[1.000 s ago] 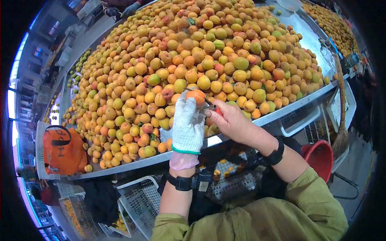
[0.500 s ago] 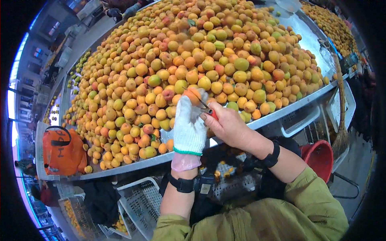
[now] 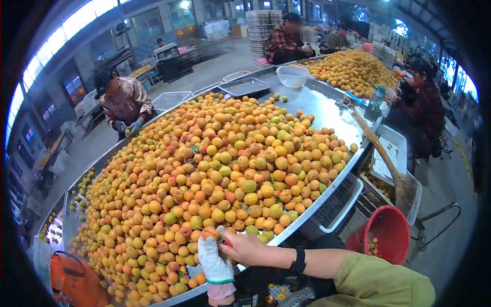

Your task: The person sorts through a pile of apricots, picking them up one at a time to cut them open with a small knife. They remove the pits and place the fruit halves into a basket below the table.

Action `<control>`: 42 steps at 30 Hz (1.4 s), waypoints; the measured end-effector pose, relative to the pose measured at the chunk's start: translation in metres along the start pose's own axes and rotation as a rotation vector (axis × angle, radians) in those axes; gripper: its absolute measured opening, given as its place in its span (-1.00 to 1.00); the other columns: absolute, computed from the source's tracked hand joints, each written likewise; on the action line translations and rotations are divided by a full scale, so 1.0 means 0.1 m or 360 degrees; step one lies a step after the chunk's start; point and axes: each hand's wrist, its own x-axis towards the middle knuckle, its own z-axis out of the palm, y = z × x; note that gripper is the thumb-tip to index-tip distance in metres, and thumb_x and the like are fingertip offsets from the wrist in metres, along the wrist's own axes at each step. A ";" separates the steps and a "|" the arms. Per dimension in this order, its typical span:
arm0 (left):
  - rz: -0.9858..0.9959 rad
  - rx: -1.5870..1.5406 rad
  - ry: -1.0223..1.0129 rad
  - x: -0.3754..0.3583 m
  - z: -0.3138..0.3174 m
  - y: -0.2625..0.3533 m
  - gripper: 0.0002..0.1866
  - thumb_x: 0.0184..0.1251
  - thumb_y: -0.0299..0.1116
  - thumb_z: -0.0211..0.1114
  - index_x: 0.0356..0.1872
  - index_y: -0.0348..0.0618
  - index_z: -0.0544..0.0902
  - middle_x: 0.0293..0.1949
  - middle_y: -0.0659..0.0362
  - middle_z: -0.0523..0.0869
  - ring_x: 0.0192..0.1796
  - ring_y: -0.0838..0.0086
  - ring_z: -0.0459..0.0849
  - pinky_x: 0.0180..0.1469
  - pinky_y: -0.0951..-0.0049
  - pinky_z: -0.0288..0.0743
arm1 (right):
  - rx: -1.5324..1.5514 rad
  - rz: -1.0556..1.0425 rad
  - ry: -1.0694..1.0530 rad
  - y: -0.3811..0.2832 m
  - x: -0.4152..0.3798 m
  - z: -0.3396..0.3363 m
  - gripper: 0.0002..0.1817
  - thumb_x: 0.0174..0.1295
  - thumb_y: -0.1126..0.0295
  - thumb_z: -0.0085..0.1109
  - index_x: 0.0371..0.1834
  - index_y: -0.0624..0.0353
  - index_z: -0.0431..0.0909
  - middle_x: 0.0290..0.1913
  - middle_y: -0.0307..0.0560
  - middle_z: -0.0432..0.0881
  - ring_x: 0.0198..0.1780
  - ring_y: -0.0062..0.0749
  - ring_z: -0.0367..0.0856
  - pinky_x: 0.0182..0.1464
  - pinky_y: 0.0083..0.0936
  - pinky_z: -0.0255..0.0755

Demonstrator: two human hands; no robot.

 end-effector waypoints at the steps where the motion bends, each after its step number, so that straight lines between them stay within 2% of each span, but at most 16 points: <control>1: -0.0122 -0.0210 0.0060 0.00 -0.01 -0.02 -0.62 0.44 -0.23 0.17 0.15 -0.24 0.46 0.00 0.14 0.61 0.00 0.44 0.61 0.02 0.47 0.50 | 0.0008 -0.0016 -0.0009 0.01 0.00 0.02 -0.68 0.31 0.12 0.06 -0.20 0.17 0.34 -0.51 0.20 0.59 -0.42 0.23 0.59 -0.40 0.02 0.44; 3: -0.0076 -0.0129 0.0041 0.03 -0.02 0.02 -0.59 0.47 -0.13 0.13 0.15 -0.22 0.46 0.01 0.13 0.61 0.00 0.38 0.61 0.07 0.40 0.51 | -0.0030 0.0017 -0.0029 -0.01 0.01 0.04 -0.65 0.31 0.09 0.07 -0.24 0.18 0.35 -0.51 0.19 0.59 -0.44 0.22 0.59 -0.42 0.00 0.45; 6: -0.0244 -0.0591 0.0112 0.08 0.04 0.19 -0.46 0.39 0.10 0.13 0.11 -0.18 0.48 -0.01 0.12 0.62 0.06 0.24 0.58 0.21 0.26 0.44 | -0.0023 -0.0021 -0.0127 0.01 -0.02 0.08 -0.62 0.31 0.05 0.08 -0.31 0.19 0.38 -0.51 0.17 0.59 -0.47 0.17 0.59 -0.44 -0.04 0.45; 10: -0.0292 -0.0835 0.0170 0.18 -0.10 0.42 -0.54 0.36 0.05 0.19 0.03 -0.10 0.53 -0.09 0.14 0.64 -0.09 0.33 0.61 0.08 0.29 0.51 | 0.0077 -0.0065 -0.0110 0.10 -0.05 0.06 -0.61 0.27 0.06 0.18 -0.38 0.19 0.37 -0.57 0.06 0.53 -0.52 0.02 0.56 -0.46 -0.21 0.42; 11: -0.0285 -0.0834 0.0180 0.19 -0.16 0.40 -0.54 0.36 0.05 0.19 0.03 -0.10 0.53 -0.09 0.14 0.64 -0.09 0.33 0.61 0.08 0.29 0.51 | 0.0295 -0.0006 -0.0093 0.13 -0.02 0.02 -0.65 0.22 0.15 0.30 -0.28 0.20 0.44 -0.54 -0.02 0.51 -0.51 -0.21 0.55 -0.45 -0.32 0.38; 13: -0.0414 -0.0257 -0.0145 0.21 -0.29 0.30 -0.60 0.37 -0.06 0.22 0.04 -0.11 0.53 -0.12 0.17 0.64 -0.16 0.41 0.61 -0.06 0.36 0.53 | 0.0535 -0.0088 0.0188 0.05 0.05 -0.13 -0.60 0.18 0.22 0.36 -0.04 0.21 0.50 -0.36 -0.06 0.61 -0.33 -0.41 0.62 -0.30 -0.42 0.47; 15: -0.0488 0.0080 -0.0158 0.04 -0.06 0.31 -0.64 0.43 -0.20 0.14 0.10 -0.21 0.50 -0.07 0.17 0.62 -0.13 0.46 0.62 -0.12 0.46 0.54 | 0.0621 -0.0042 0.0009 0.18 0.16 -0.15 -0.39 0.14 0.19 0.40 0.22 0.19 0.43 -0.02 -0.06 0.65 -0.01 -0.45 0.62 0.06 -0.52 0.46; 17: -0.0514 0.0196 -0.0394 0.01 -0.01 0.29 -0.65 0.48 -0.24 0.05 0.12 -0.24 0.48 -0.01 0.14 0.61 -0.04 0.44 0.63 -0.04 0.45 0.53 | 0.0585 -0.0024 -0.0056 0.15 0.18 -0.25 -0.35 0.10 0.14 0.42 0.20 0.19 0.43 -0.04 -0.02 0.66 -0.04 -0.36 0.65 0.00 -0.48 0.50; 18: -0.0612 -0.0076 -0.0425 0.00 -0.05 0.24 -0.67 0.50 -0.25 0.01 0.12 -0.23 0.49 0.02 0.11 0.61 0.02 0.43 0.62 0.02 0.45 0.53 | 0.0588 -0.0026 -0.0060 0.15 0.18 -0.28 -0.35 0.10 0.14 0.42 0.20 0.19 0.43 -0.04 -0.02 0.66 -0.04 -0.36 0.65 0.00 -0.48 0.50; 23: -0.0720 -0.0281 -0.0225 -0.03 0.04 0.34 -0.70 0.49 -0.25 0.04 0.06 -0.21 0.53 -0.01 0.12 0.61 0.01 0.42 0.62 0.03 0.46 0.52 | 0.0187 -0.0194 -0.0158 0.13 0.15 -0.31 -0.39 0.04 0.08 0.45 0.08 0.14 0.46 -0.20 -0.02 0.65 -0.19 -0.19 0.67 -0.12 -0.43 0.52; 30: -0.0589 0.0034 -0.0251 0.02 -0.05 0.24 -0.69 0.48 -0.30 0.06 0.11 -0.24 0.50 -0.01 0.12 0.59 0.04 0.45 0.59 0.06 0.48 0.50 | 0.0367 -0.0099 -0.0331 0.17 0.19 -0.33 -0.45 0.02 0.16 0.47 0.04 0.14 0.49 -0.38 -0.10 0.56 -0.38 -0.36 0.54 -0.30 -0.47 0.44; 31: -0.0590 0.0083 -0.0246 0.03 -0.13 0.15 -0.70 0.46 -0.42 0.04 0.13 -0.25 0.49 0.02 0.06 0.59 0.09 0.34 0.58 0.13 0.42 0.48 | 0.0444 -0.0058 -0.0313 0.16 0.19 -0.30 -0.46 0.02 0.18 0.47 0.03 0.15 0.49 -0.40 -0.11 0.55 -0.39 -0.41 0.52 -0.31 -0.48 0.43; 33: 0.0085 0.0776 -0.0465 0.09 -0.44 -0.25 -0.64 0.38 -0.55 0.04 0.18 -0.25 0.48 0.07 -0.04 0.58 0.16 0.23 0.56 0.22 0.36 0.43 | 0.0449 -0.0115 -0.0328 0.16 0.18 -0.27 -0.47 0.02 0.21 0.46 0.02 0.17 0.49 -0.42 -0.14 0.53 -0.39 -0.47 0.49 -0.32 -0.48 0.43; 36: -0.0365 0.0586 -0.0336 0.19 -0.54 -0.42 -0.53 0.31 -0.62 0.04 0.26 -0.23 0.45 0.12 -0.11 0.55 0.23 0.18 0.51 0.30 0.32 0.34 | 0.0255 0.0086 -0.0287 0.13 0.18 -0.17 -0.46 0.02 0.21 0.47 0.02 0.18 0.49 -0.40 -0.12 0.55 -0.39 -0.46 0.49 -0.31 -0.49 0.43; 39: -0.0797 -0.0157 -0.0106 0.04 -0.09 0.14 -0.75 0.41 -0.29 0.15 -0.02 -0.17 0.58 -0.21 0.18 0.61 -0.19 0.52 0.60 -0.14 0.55 0.49 | 0.0267 -0.0050 -0.0068 0.15 0.16 -0.24 -0.47 0.00 0.24 0.48 0.01 0.19 0.49 -0.37 -0.11 0.57 -0.36 -0.45 0.52 -0.26 -0.50 0.45; 42: -0.0640 0.0016 -0.0193 0.04 -0.04 0.16 -0.75 0.40 -0.14 0.19 -0.15 -0.09 0.58 -0.33 0.31 0.55 -0.34 0.68 0.50 -0.32 0.61 0.41 | 0.0292 0.0005 -0.0272 0.14 0.20 -0.31 -0.49 -0.01 0.31 0.49 -0.01 0.17 0.50 -0.29 -0.08 0.62 -0.25 -0.44 0.60 -0.14 -0.50 0.49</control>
